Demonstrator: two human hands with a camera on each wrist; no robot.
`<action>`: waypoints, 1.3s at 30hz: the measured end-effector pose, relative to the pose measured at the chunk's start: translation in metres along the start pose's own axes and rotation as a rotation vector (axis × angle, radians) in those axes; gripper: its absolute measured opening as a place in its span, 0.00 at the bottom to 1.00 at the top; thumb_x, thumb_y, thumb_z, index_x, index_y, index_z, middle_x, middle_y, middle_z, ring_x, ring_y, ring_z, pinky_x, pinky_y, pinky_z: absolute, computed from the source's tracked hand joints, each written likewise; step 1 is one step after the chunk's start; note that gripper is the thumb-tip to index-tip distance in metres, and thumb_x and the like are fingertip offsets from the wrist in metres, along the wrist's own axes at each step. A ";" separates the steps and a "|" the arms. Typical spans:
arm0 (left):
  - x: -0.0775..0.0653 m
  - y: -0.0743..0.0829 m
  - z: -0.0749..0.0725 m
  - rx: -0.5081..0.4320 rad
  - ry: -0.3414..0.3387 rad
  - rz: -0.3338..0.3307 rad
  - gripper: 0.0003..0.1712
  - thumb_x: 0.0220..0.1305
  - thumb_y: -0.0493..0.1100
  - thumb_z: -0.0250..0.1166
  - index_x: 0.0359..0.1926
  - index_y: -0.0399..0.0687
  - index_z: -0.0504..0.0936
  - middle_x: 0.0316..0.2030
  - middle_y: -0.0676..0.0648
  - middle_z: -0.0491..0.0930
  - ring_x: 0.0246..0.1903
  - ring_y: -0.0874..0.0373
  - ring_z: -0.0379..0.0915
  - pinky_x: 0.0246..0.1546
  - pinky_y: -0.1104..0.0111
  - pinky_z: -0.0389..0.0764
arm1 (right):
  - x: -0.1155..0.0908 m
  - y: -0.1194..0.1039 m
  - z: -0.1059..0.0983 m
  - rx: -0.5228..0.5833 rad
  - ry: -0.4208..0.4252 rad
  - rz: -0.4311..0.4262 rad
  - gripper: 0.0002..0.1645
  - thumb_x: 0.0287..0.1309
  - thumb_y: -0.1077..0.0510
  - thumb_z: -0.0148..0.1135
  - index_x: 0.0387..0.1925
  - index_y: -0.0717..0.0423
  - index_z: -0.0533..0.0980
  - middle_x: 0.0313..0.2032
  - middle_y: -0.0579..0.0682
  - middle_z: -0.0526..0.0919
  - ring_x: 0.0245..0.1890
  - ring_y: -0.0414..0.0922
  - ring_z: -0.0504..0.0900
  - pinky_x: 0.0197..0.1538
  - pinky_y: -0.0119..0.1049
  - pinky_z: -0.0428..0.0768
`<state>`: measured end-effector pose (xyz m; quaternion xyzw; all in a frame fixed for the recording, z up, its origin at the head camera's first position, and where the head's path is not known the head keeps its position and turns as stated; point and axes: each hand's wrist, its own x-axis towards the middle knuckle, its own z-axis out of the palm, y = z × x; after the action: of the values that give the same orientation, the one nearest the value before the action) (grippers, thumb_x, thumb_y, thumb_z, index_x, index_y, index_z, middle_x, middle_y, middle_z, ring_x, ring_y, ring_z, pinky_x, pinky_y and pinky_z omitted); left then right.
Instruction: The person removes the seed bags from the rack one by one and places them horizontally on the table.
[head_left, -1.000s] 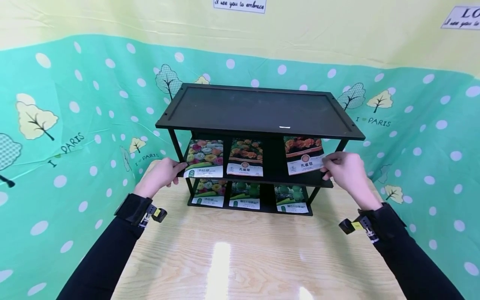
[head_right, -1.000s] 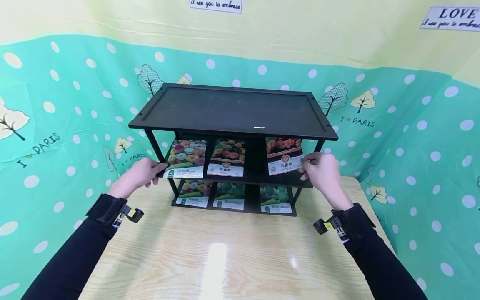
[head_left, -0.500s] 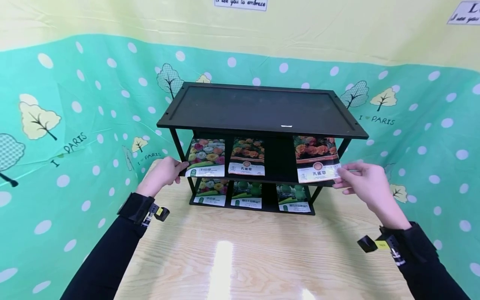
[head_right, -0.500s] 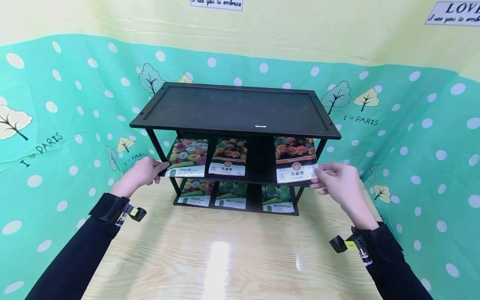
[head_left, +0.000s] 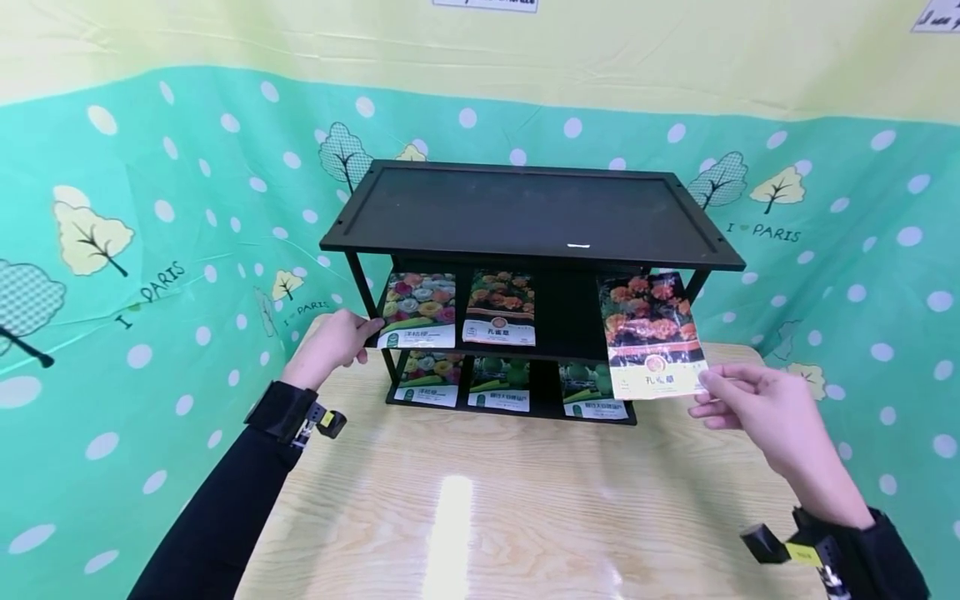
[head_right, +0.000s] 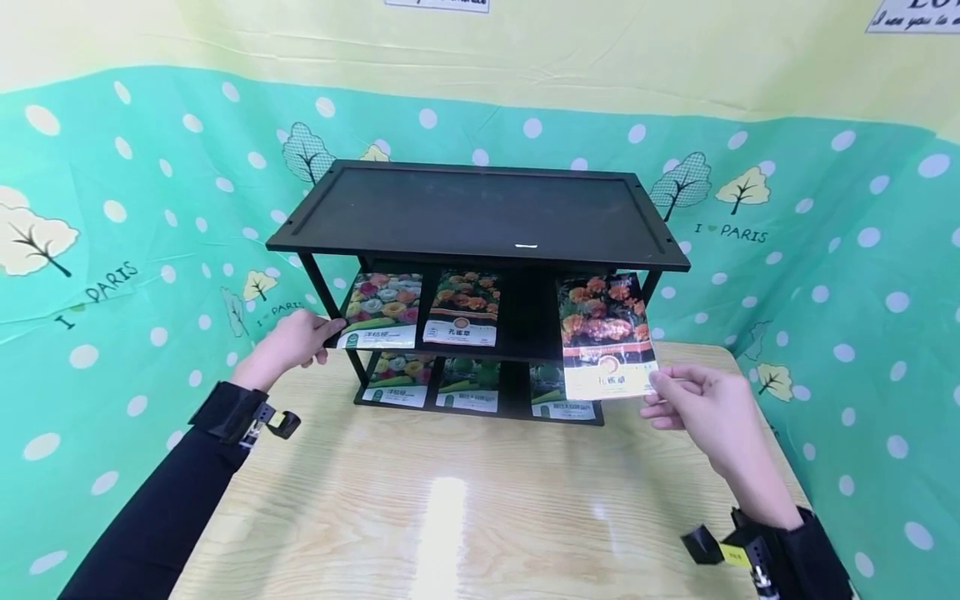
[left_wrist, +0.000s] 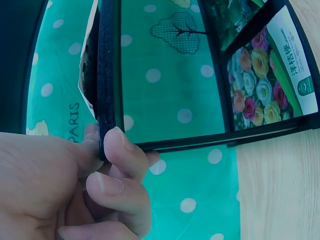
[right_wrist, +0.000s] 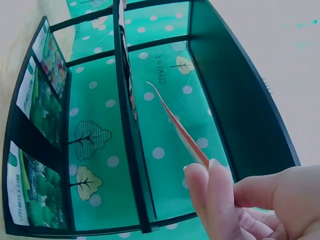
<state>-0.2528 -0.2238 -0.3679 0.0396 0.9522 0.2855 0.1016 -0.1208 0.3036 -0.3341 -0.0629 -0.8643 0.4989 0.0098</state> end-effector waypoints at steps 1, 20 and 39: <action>0.000 0.000 0.001 -0.005 -0.003 0.007 0.32 0.77 0.55 0.47 0.14 0.49 0.69 0.13 0.50 0.75 0.11 0.56 0.61 0.22 0.65 0.64 | -0.004 0.002 0.000 -0.001 0.008 0.000 0.32 0.70 0.49 0.55 0.59 0.74 0.67 0.27 0.38 0.86 0.28 0.41 0.88 0.34 0.37 0.85; 0.001 -0.001 0.001 -0.021 -0.015 0.004 0.31 0.77 0.56 0.46 0.15 0.48 0.68 0.15 0.49 0.79 0.12 0.55 0.66 0.23 0.65 0.66 | -0.053 0.028 -0.018 -0.065 0.079 0.086 0.24 0.67 0.48 0.59 0.52 0.65 0.72 0.26 0.36 0.87 0.26 0.41 0.88 0.24 0.37 0.81; 0.003 -0.004 -0.001 0.007 -0.029 -0.031 0.32 0.76 0.59 0.45 0.23 0.45 0.78 0.16 0.50 0.79 0.13 0.55 0.71 0.25 0.64 0.68 | -0.073 0.095 -0.045 -0.082 0.169 0.325 0.40 0.71 0.41 0.48 0.62 0.75 0.62 0.26 0.27 0.83 0.27 0.37 0.87 0.30 0.37 0.84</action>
<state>-0.2560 -0.2275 -0.3702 0.0293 0.9521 0.2799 0.1197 -0.0358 0.3812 -0.3902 -0.2436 -0.8585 0.4512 -0.0010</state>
